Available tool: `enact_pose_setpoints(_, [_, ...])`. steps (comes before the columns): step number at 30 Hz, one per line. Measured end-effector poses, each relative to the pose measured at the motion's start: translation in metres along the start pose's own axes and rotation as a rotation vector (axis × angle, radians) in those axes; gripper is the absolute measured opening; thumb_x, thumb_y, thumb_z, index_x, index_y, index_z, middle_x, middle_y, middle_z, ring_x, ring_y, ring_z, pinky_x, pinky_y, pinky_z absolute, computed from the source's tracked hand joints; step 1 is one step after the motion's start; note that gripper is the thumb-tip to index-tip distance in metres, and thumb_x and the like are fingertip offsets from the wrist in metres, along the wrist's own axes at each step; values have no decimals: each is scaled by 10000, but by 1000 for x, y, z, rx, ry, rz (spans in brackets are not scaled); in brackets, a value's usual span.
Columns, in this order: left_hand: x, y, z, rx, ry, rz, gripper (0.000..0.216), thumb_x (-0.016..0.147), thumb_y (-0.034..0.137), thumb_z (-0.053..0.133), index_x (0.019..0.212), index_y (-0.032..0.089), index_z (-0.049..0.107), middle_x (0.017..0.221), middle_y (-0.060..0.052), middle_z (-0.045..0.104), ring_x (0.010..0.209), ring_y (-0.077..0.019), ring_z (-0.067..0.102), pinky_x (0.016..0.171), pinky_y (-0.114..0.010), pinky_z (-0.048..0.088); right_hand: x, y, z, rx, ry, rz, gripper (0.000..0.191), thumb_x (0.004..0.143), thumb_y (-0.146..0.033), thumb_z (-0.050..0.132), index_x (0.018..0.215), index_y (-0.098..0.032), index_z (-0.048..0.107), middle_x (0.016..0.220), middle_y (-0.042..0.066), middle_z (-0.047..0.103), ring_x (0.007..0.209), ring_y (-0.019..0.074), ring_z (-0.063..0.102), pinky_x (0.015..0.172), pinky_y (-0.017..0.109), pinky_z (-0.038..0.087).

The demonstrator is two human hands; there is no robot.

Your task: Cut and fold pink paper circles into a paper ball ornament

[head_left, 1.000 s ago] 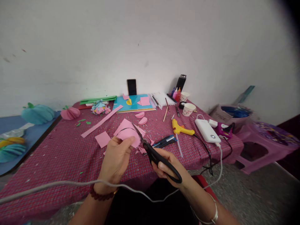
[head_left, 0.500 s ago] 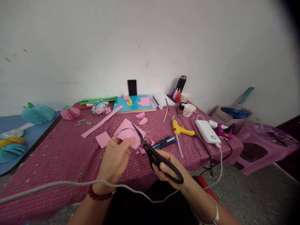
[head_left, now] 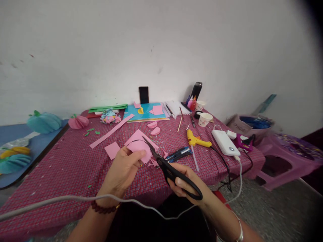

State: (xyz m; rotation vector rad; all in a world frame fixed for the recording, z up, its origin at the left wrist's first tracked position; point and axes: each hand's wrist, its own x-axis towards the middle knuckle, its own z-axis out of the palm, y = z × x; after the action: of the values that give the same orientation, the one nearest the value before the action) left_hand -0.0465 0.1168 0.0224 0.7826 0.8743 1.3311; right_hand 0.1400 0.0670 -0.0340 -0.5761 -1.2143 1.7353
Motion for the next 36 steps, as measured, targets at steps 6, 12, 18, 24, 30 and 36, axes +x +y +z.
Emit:
enact_pose_setpoints(6, [-1, 3, 4, -63, 3, -10, 193, 516, 94, 808, 629, 128, 655, 610, 23, 637, 558, -72, 545, 568, -188, 450, -1, 2, 0, 13, 2, -17, 507, 780, -509, 694, 1105, -129, 612, 554, -84, 380, 409, 19, 252, 355, 159, 171])
enact_pose_setpoints(12, [1, 0, -4, -32, -36, -20, 145, 572, 97, 782, 664, 123, 674, 645, 2, 656, 586, -88, 567, 584, -200, 466, -2, -1, -2, -22, 9, 21, 537, 772, -514, 698, 1134, -128, 604, 567, -85, 369, 409, 21, 246, 354, 160, 184])
enact_pose_setpoints(18, [1, 1, -11, 1, -73, -47, 139, 590, 92, 774, 677, 129, 672, 630, 12, 638, 566, -88, 552, 567, -204, 462, -3, -8, -5, -109, 12, 43, 484, 757, -550, 689, 990, -130, 635, 571, -76, 374, 411, 23, 260, 361, 164, 184])
enact_pose_setpoints(24, [0, 5, -9, -9, -98, -71, 150, 576, 71, 769, 670, 129, 668, 622, 17, 649, 564, -78, 565, 570, -184, 468, -5, -12, -7, -184, 2, 57, 496, 763, -567, 674, 994, -131, 635, 563, -74, 373, 414, 27, 265, 363, 162, 187])
enact_pose_setpoints(30, [0, 4, -11, 11, -104, -88, 159, 569, 80, 772, 665, 132, 657, 616, 23, 646, 550, -74, 558, 550, -181, 456, -7, -16, -10, -218, -3, 68, 534, 760, -578, 675, 1051, -133, 636, 587, -67, 379, 419, 25, 264, 363, 161, 195])
enact_pose_setpoints(36, [1, 8, -14, 30, -167, -148, 142, 550, 83, 760, 625, 127, 647, 581, 25, 631, 520, -72, 543, 529, -183, 432, -14, -17, -22, -211, -37, 138, 608, 779, -545, 683, 1233, -152, 591, 595, -74, 376, 433, 18, 245, 370, 147, 178])
